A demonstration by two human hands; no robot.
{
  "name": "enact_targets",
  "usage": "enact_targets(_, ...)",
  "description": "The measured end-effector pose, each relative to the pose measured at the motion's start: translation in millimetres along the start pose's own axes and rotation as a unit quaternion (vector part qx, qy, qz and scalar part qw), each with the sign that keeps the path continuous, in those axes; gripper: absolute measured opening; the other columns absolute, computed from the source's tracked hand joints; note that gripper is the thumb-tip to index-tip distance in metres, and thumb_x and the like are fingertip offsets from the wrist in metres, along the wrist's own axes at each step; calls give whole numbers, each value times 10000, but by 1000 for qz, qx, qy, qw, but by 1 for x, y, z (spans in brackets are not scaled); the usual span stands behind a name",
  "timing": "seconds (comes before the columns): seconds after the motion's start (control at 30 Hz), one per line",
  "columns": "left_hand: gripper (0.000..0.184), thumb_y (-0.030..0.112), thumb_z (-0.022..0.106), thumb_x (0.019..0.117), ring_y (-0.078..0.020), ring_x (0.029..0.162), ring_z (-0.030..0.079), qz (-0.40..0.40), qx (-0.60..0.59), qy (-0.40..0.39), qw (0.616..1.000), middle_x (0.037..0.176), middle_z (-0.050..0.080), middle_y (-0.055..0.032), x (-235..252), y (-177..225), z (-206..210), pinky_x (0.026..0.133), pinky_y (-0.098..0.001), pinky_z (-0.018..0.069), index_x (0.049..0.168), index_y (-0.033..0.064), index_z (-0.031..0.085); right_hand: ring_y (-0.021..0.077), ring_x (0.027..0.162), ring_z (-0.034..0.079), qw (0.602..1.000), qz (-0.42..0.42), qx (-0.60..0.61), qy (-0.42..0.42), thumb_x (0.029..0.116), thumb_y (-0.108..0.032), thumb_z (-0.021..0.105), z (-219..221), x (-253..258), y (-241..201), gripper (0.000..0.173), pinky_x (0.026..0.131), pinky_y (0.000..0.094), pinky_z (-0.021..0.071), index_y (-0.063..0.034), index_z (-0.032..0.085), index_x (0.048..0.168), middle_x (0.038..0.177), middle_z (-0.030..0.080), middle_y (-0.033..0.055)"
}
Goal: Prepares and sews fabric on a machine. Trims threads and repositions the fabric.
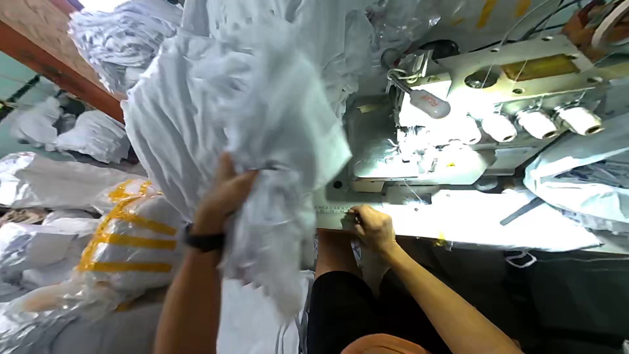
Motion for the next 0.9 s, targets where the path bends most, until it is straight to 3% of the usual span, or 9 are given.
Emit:
enact_targets(0.03, 364, 30, 612, 948, -20, 896, 649, 95, 21, -43, 994, 1059, 666, -25, 23, -21, 20, 798, -222, 558, 1304, 55, 541, 272, 676, 720, 999, 20, 37, 26, 884, -61, 594, 0, -1, 3, 179, 600, 390, 577, 49, 730, 921, 801, 732, 167)
enact_targets(0.1, 680, 51, 788, 841, -273, 1070, 685, 152, 77, -76, 982, 1223, 672, -191, 49, -43, 61, 920, -467, 566, 1447, 22, 481, 191, 666, 686, 990, 63, 99, 77, 933, -60, 577, -1, 0, 8, 197, 644, 287, 560, 63, 730, 912, 772, 716, 161)
enact_targets(0.17, 650, 124, 837, 823, -455, 1034, 670, 141, 157, -55, 976, 1164, 668, -293, 58, -48, 93, 874, -620, 531, 1382, -33, 543, 110, 653, 641, 978, 104, 147, 101, 958, -63, 561, -5, 5, 9, 217, 651, 204, 523, 78, 711, 889, 738, 688, 146)
enact_targets(0.23, 582, 214, 801, 877, -513, 1081, 635, 103, 250, -71, 960, 1174, 649, -327, 61, -32, 108, 893, -663, 497, 1334, -61, 566, 69, 634, 608, 970, 134, 171, 114, 961, -49, 555, -9, 9, 10, 224, 637, 173, 492, 94, 696, 861, 703, 659, 136)
enact_targets(0.37, 615, 420, 748, 882, -482, 1146, 627, -22, 394, -119, 911, 1209, 654, -296, 82, -7, 132, 888, -686, 482, 1274, -38, 626, -5, 613, 553, 955, 175, 210, 117, 962, -48, 544, -10, 13, 12, 238, 620, 136, 456, 81, 682, 816, 664, 620, 74)
enact_targets(0.53, 527, 274, 741, 899, -491, 1139, 635, -38, 418, -96, 903, 1178, 668, -305, 89, -40, 169, 899, -674, 487, 1306, -33, 608, 14, 623, 545, 941, 230, 239, 68, 995, -75, 521, -15, 9, 16, 245, 621, 165, 469, 84, 707, 981, 738, 640, 70)
enact_targets(0.7, 723, 518, 718, 919, -484, 1226, 582, -45, 342, -249, 905, 1267, 626, -318, 112, -33, 124, 1016, -706, 416, 1346, -51, 586, 45, 690, 602, 944, 212, 251, 25, 989, -61, 541, -16, 8, 18, 224, 683, 196, 509, 80, 715, 991, 813, 687, 116)
enact_targets(0.8, 464, 309, 661, 1008, -466, 1111, 633, 32, 311, -247, 917, 1147, 663, -311, 110, -18, 96, 992, -649, 450, 1251, -86, 634, 19, 705, 593, 938, 227, 262, 23, 988, -57, 537, -20, 13, 7, 215, 696, 176, 501, 72, 709, 991, 817, 675, 88)
enact_targets(0.9, 361, 161, 711, 955, -407, 972, 669, 177, 266, -157, 935, 1048, 677, -269, 117, -24, 105, 901, -562, 523, 1210, -84, 640, 134, 693, 629, 963, 125, 236, 22, 954, -82, 602, -23, 19, -25, 218, 654, 252, 542, 89, 719, 1020, 814, 673, 148)
Point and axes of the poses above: each hand's wrist, its own x-axis towards the middle knuckle, its own z-axis out of the palm, y = z × x, the point moved 1 cm from there along x, towards the middle knuckle
